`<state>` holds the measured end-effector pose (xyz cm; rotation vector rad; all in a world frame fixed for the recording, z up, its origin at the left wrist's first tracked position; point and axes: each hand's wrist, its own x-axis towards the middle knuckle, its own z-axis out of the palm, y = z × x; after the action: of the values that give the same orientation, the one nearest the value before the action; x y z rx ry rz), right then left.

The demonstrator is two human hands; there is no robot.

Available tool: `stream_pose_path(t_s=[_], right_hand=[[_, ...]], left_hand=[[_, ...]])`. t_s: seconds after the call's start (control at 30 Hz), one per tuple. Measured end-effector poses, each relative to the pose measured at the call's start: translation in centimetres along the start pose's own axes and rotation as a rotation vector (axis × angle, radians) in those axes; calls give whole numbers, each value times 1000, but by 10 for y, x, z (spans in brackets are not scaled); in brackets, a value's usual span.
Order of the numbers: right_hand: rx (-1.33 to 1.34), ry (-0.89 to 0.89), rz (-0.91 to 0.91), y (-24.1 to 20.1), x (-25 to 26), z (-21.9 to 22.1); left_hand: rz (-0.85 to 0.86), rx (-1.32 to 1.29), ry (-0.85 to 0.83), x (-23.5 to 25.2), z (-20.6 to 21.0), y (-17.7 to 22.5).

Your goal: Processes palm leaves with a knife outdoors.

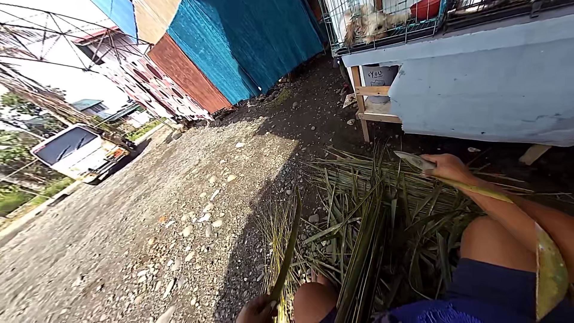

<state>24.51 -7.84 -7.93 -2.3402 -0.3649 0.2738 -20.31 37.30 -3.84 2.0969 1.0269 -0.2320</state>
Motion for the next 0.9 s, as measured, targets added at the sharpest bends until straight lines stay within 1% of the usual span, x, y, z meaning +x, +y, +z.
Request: stream_pose_path(t_s=[0.07, 0.13, 0.2, 0.33, 0.4, 0.43, 0.5, 0.57, 0.63, 0.7, 0.8, 0.9], right_hand=[[-414, -220, -104, -19, -6, 12], [-682, -325, -219, -26, -9, 27], [-769, -314, -206, -22, -9, 31], [-744, -199, -14, -9, 2, 2], [-606, -77, 59, -8, 4, -18], [-521, -33, 62, -11, 4, -26], [-316, -26, 0, -25, -3, -36], [25, -113, -111, -41, -25, -24], [412, -287, -170, -61, -63, 3], [685, -469, -190, -79, -102, 36], [824, -661, -170, -96, -139, 77], [918, -745, -111, -105, -155, 96]], left_hand=[[59, -54, -4, 1, 22, 43], [98, -40, -24, 0, 40, 83], [143, -26, -43, 0, 54, 108], [216, 36, -11, 1, 67, 127], [232, 45, 23, 0, 68, 130], [235, 60, 37, 1, 69, 133], [259, 83, 44, 3, 77, 140], [294, 97, 35, 3, 90, 151], [341, 105, 15, 4, 104, 165], [414, 153, 28, 3, 117, 180], [543, 288, 89, -8, 135, 202], [575, 384, 157, -21, 150, 216]])
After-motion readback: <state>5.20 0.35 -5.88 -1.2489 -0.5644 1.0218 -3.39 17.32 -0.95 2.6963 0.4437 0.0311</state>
